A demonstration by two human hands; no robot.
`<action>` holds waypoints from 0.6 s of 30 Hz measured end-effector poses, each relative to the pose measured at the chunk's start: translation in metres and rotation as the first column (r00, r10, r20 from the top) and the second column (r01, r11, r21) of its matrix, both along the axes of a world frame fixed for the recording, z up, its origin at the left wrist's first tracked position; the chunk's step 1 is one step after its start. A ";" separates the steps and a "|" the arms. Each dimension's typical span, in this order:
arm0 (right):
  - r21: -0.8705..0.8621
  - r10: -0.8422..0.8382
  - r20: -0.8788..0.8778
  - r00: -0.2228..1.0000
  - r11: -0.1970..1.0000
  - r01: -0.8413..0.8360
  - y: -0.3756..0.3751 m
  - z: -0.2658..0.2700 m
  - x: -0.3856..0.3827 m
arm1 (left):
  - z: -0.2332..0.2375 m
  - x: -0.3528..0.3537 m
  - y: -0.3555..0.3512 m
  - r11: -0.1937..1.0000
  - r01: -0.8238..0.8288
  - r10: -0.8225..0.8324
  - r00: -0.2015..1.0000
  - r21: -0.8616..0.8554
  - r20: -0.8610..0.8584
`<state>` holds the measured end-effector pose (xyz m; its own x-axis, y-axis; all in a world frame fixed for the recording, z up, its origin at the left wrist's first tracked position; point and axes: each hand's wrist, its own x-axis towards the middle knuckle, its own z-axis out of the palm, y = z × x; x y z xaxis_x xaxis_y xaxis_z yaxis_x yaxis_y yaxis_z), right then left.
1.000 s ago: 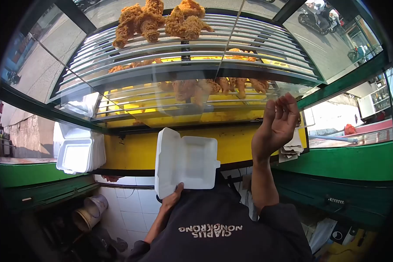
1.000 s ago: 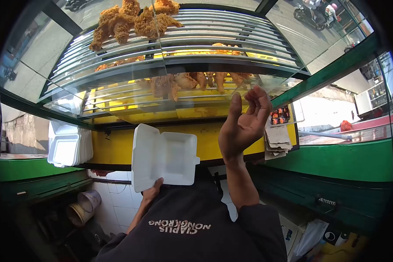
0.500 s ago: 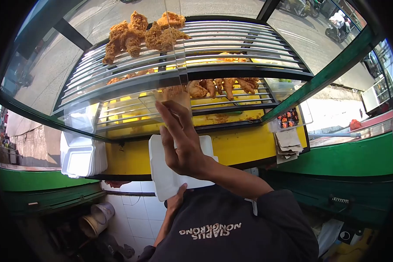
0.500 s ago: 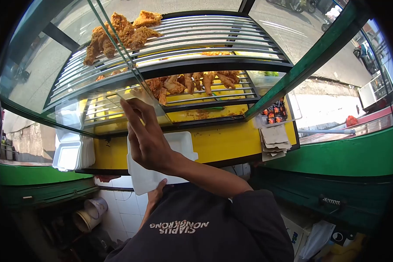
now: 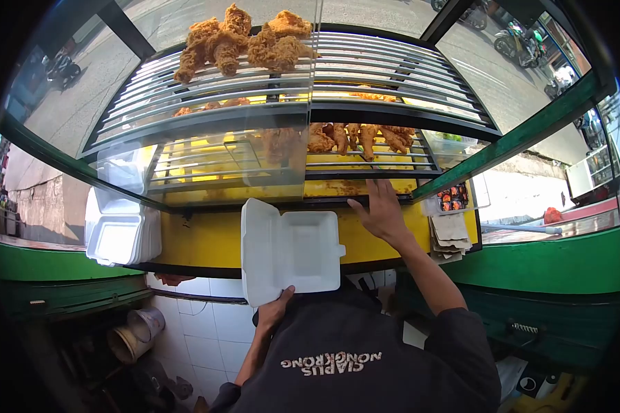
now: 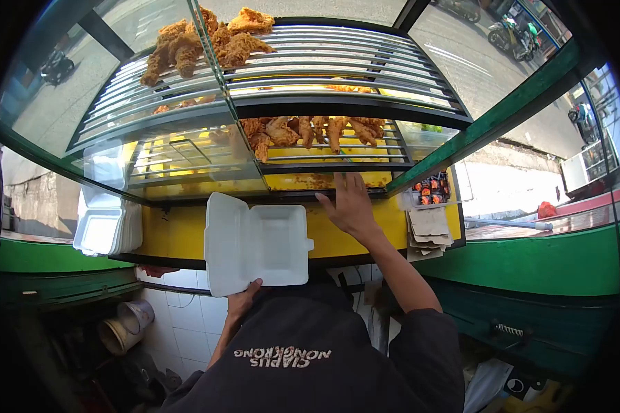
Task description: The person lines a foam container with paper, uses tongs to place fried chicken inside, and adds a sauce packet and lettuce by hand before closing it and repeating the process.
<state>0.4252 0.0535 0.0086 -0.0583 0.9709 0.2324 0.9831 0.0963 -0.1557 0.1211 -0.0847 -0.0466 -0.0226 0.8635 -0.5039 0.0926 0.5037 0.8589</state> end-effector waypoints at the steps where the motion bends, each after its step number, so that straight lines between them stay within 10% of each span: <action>1: -0.001 0.004 0.000 1.000 1.000 -0.004 0.006 0.002 0.007 | 0.002 0.000 0.000 1.000 -0.004 0.004 1.000 -0.001 0.000; 3: -0.069 -0.023 0.101 0.995 0.997 0.030 0.027 0.008 0.017 | 0.006 0.002 0.004 0.999 0.006 -0.002 0.997 -0.046 0.081; 4: -0.490 -0.071 -0.064 0.995 0.871 0.031 0.041 0.041 0.011 | 0.005 0.002 0.006 0.999 0.006 -0.002 0.997 -0.043 0.080; 7: -0.561 -0.004 -0.083 0.997 0.826 -0.044 0.060 0.045 0.006 | 0.004 0.003 0.009 0.999 0.044 -0.044 0.997 -0.012 0.062; 16: -0.177 0.092 0.082 0.992 0.981 -0.077 0.059 -0.006 0.015 | 0.019 0.000 0.023 0.977 0.171 -0.168 0.985 -0.130 0.036; 18: -0.316 0.012 -0.011 1.000 0.949 -0.015 0.047 0.007 0.019 | 0.022 0.002 0.025 0.979 0.168 -0.166 0.986 -0.117 0.026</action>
